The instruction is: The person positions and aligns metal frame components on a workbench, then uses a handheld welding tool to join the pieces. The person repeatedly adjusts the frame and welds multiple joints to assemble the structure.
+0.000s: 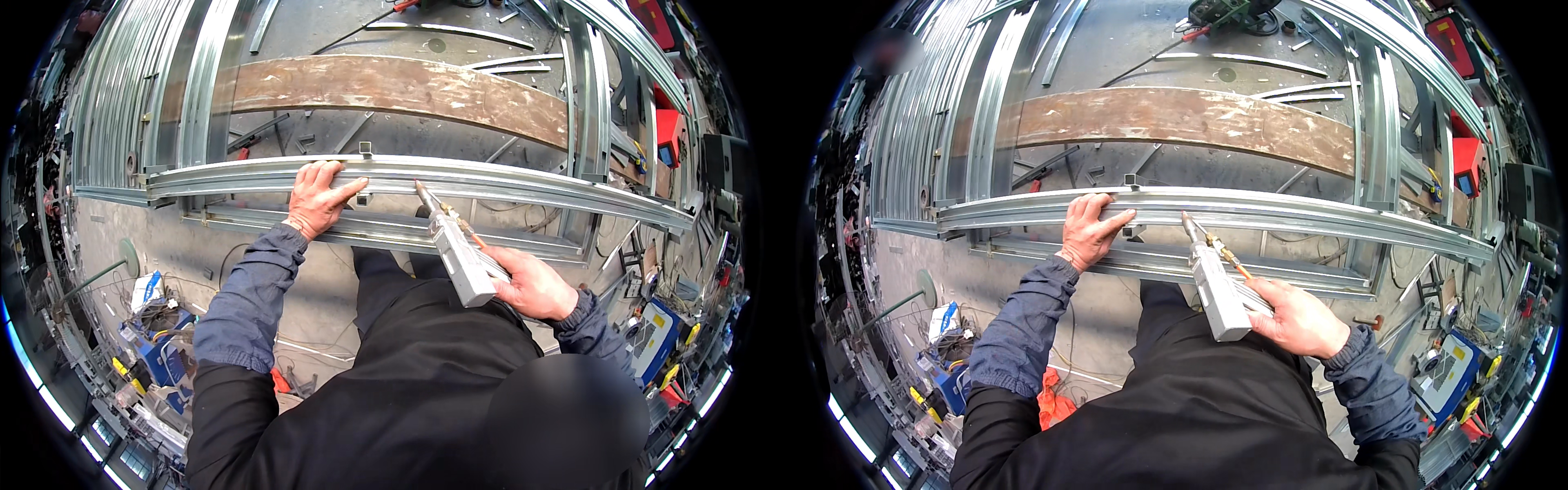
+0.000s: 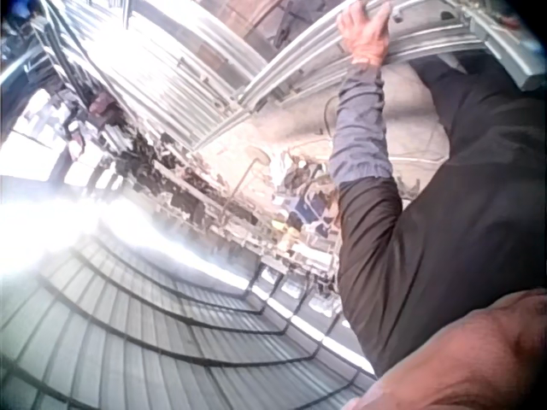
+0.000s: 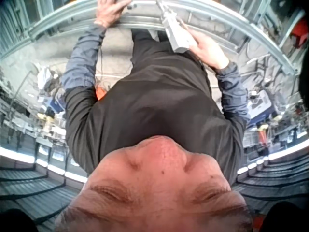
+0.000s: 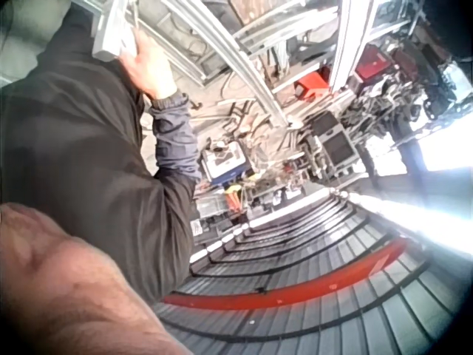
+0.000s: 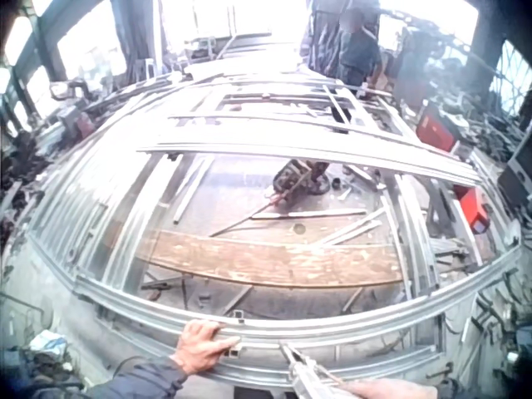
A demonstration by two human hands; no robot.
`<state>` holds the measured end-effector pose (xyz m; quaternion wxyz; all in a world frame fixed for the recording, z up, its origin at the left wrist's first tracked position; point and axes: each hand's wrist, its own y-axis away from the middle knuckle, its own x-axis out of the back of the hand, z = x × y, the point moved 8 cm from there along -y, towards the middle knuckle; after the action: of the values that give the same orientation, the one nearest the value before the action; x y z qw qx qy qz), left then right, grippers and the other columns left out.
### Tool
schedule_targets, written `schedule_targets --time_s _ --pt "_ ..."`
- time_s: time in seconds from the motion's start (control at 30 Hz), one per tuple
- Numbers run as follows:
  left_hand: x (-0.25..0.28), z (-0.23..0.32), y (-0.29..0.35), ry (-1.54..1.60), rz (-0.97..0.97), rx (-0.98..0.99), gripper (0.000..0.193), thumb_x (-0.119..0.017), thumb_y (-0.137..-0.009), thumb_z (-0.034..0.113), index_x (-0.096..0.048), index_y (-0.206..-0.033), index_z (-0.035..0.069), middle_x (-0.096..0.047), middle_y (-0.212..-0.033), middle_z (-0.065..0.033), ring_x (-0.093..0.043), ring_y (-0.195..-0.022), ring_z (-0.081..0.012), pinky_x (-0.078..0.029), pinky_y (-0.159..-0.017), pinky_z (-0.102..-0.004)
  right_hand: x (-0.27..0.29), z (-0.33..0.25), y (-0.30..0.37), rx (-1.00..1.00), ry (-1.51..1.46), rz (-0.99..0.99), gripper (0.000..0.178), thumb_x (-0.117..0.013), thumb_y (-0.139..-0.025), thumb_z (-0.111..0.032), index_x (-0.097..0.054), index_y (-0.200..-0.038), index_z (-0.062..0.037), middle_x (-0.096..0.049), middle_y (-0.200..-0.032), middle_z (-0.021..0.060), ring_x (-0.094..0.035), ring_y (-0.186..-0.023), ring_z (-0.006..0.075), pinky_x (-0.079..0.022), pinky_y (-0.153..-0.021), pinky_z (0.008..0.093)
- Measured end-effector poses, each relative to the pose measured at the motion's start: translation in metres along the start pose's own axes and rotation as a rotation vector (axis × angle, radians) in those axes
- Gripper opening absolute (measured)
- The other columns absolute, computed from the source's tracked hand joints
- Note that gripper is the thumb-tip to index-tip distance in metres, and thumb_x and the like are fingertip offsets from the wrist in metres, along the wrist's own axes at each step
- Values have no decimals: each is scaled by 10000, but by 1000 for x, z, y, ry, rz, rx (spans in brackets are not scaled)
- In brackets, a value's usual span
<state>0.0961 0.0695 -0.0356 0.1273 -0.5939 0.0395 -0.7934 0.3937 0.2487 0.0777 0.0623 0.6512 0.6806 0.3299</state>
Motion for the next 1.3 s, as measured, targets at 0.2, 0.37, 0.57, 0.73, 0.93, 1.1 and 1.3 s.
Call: schedule_targets --time_s 0.2,0.37,0.57,0.73,0.93,1.1,1.3 --pt "4 4 -3 -10 16 -9 550 -831 -807 190 -769 -1326 359 -605 -1268 -85 -601 -1225 -329 -477 -1048 -495 2 -2 1 -8 48 3 533 -690 -1021 -261 -587 -1477 -5 -698 -1251 264 -666 -1164 461 -542 -1033 508" --pt "5 0 -1 94 1 34 556 -839 -812 166 -723 -1352 226 -626 -1326 -83 -598 -1268 -335 -455 -1095 -502 4 -2 2 -23 68 -10 548 -693 -1027 -281 -581 -1496 -20 -696 -1254 263 -665 -1168 457 -544 -1033 505" --pt "27 -4 -10 231 -78 194 536 -680 -832 58 -694 -1367 92 -677 -1337 -110 -605 -1315 -344 -453 -1140 -477 8 -7 10 -21 31 -37 573 -693 -1041 -288 -561 -1533 -27 -684 -1333 266 -652 -1226 457 -539 -1058 496" --pt "53 68 -41 274 -16 192 469 -752 -846 98 -707 -1307 27 -699 -1316 -155 -655 -1263 -369 -534 -1085 -479 16 1 33 43 -25 83 575 -697 -1030 -253 -563 -1541 -25 -693 -1357 260 -658 -1250 446 -532 -1082 479" --pt "-58 203 -102 244 10 0 597 -759 -855 153 -646 -1420 -1 -608 -1493 -206 -529 -1447 -412 -344 -1308 -547 39 -7 50 -127 -256 162 557 -664 -1061 -240 -549 -1555 -8 -717 -1376 232 -696 -1286 357 -519 -1109 401" --pt "-89 210 -131 191 216 58 520 -698 -898 213 -664 -1383 26 -627 -1315 -156 -594 -1229 -347 -475 -1081 -512 31 -16 46 -89 -242 86 515 -645 -1080 -218 -560 -1538 0 -722 -1371 221 -698 -1286 300 -517 -1107 372" --pt "-106 207 -130 212 209 48 657 -877 -805 288 -681 -1401 93 -631 -1333 -118 -576 -1272 -320 -449 -1096 -496 9 -20 20 5 -46 39 546 -643 -1084 -216 -542 -1574 2 -723 -1381 205 -698 -1276 285 -512 -1107 367"
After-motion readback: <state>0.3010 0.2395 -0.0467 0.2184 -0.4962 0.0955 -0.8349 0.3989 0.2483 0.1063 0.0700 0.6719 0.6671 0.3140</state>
